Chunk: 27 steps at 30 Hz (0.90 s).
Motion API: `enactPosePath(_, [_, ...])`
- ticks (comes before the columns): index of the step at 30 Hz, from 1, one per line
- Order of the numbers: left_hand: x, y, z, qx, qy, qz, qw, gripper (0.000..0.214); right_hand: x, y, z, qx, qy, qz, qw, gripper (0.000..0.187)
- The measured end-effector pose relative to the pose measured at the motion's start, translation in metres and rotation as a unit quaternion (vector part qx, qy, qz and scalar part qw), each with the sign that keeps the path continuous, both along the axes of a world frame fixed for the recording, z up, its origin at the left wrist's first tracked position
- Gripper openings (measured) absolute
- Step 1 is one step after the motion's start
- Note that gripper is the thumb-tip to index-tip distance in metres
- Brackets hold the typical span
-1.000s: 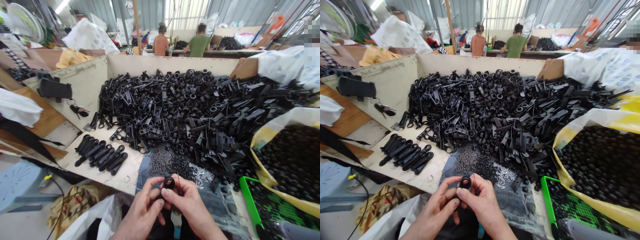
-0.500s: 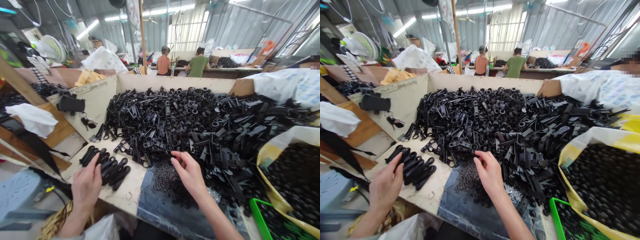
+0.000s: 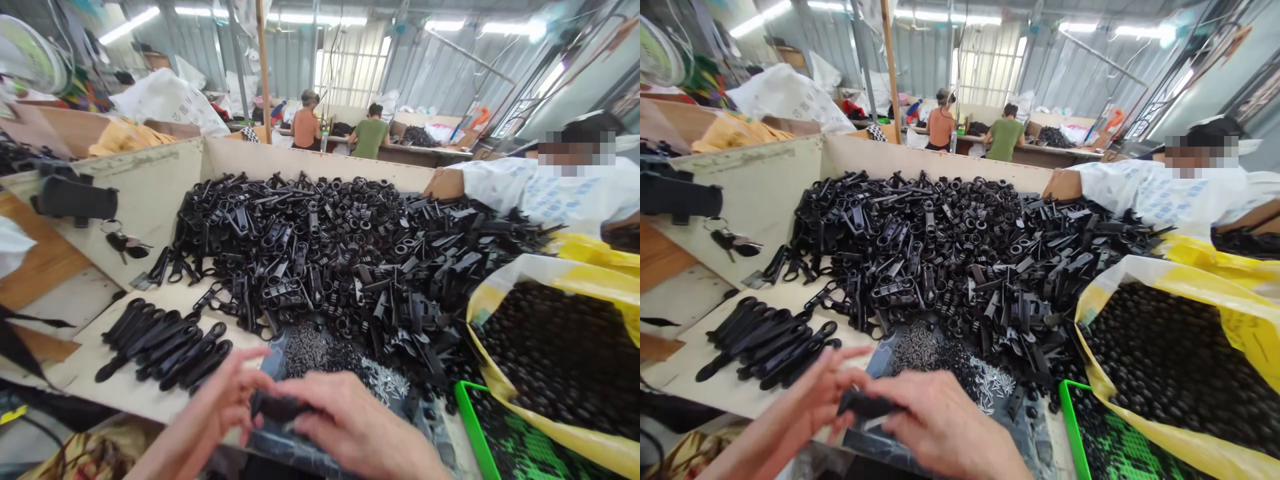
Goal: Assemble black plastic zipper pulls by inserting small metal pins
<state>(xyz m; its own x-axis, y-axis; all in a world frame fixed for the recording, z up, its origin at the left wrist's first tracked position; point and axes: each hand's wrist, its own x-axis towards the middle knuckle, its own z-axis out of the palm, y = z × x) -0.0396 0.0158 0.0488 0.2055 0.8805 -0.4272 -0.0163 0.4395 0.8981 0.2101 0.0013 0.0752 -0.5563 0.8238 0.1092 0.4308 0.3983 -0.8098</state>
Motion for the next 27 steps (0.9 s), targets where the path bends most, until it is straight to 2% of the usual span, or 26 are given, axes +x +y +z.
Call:
enactPosePath(1, [0.013,-0.005,0.001,-0.073,-0.073,-0.111,0.988,0.074,0.002,-0.012,-0.001,-0.033,0.018,0.017,0.999,0.037])
enactPosePath(3, [0.034,-0.014,-0.002,-0.127,-0.158,-0.258,0.945,0.072,0.007,-0.025,-0.007,-0.076,0.035,0.004,0.996,0.031])
enactPosePath(5, [0.048,-0.02,-0.007,-0.131,-0.204,-0.294,0.924,0.062,0.017,-0.024,-0.013,-0.096,0.042,-0.027,0.994,0.023])
enactPosePath(6, [0.054,-0.022,-0.01,-0.135,-0.217,-0.281,0.925,0.057,0.023,-0.018,-0.016,-0.089,0.038,-0.052,0.994,0.024])
enactPosePath(8, [0.062,-0.024,-0.016,-0.137,-0.214,-0.218,0.942,0.053,0.036,-0.003,-0.023,-0.026,-0.028,-0.148,0.988,0.025])
enactPosePath(9, [0.065,-0.025,-0.017,-0.13,-0.207,-0.183,0.952,0.054,0.042,0.006,-0.027,0.021,-0.082,-0.208,0.974,0.024])
enactPosePath(11, [0.07,-0.026,-0.019,-0.11,-0.191,-0.132,0.966,0.061,0.05,0.023,-0.036,0.091,-0.191,-0.302,0.93,0.022])
enactPosePath(13, [0.074,-0.027,-0.018,-0.099,-0.182,-0.114,0.972,0.062,0.053,0.034,-0.047,0.106,-0.246,-0.339,0.902,0.02])
enactPosePath(16, [0.078,-0.029,-0.015,-0.096,-0.186,-0.098,0.973,0.058,0.054,0.041,-0.058,0.106,-0.27,-0.354,0.889,0.015])
enactPosePath(18, [0.079,-0.029,-0.014,-0.103,-0.198,-0.085,0.971,0.056,0.057,0.039,-0.058,0.112,-0.272,-0.362,0.884,0.018])
enactPosePath(20, [0.078,-0.03,-0.011,-0.12,-0.21,-0.071,0.968,0.053,0.062,0.032,-0.053,0.122,-0.266,-0.369,0.882,0.021])
enactPosePath(22, [0.079,-0.031,-0.008,-0.138,-0.214,-0.057,0.965,0.051,0.065,0.017,-0.044,0.128,-0.222,-0.37,0.893,0.022])
enactPosePath(25, [0.083,-0.036,-0.005,-0.134,-0.204,-0.036,0.969,0.048,0.057,-0.011,-0.03,0.069,-0.036,-0.334,0.939,0.023])
enactPosePath(27, [0.087,-0.041,-0.004,-0.112,-0.189,-0.035,0.975,0.046,0.044,-0.028,-0.025,0.019,0.088,-0.283,0.955,0.02])
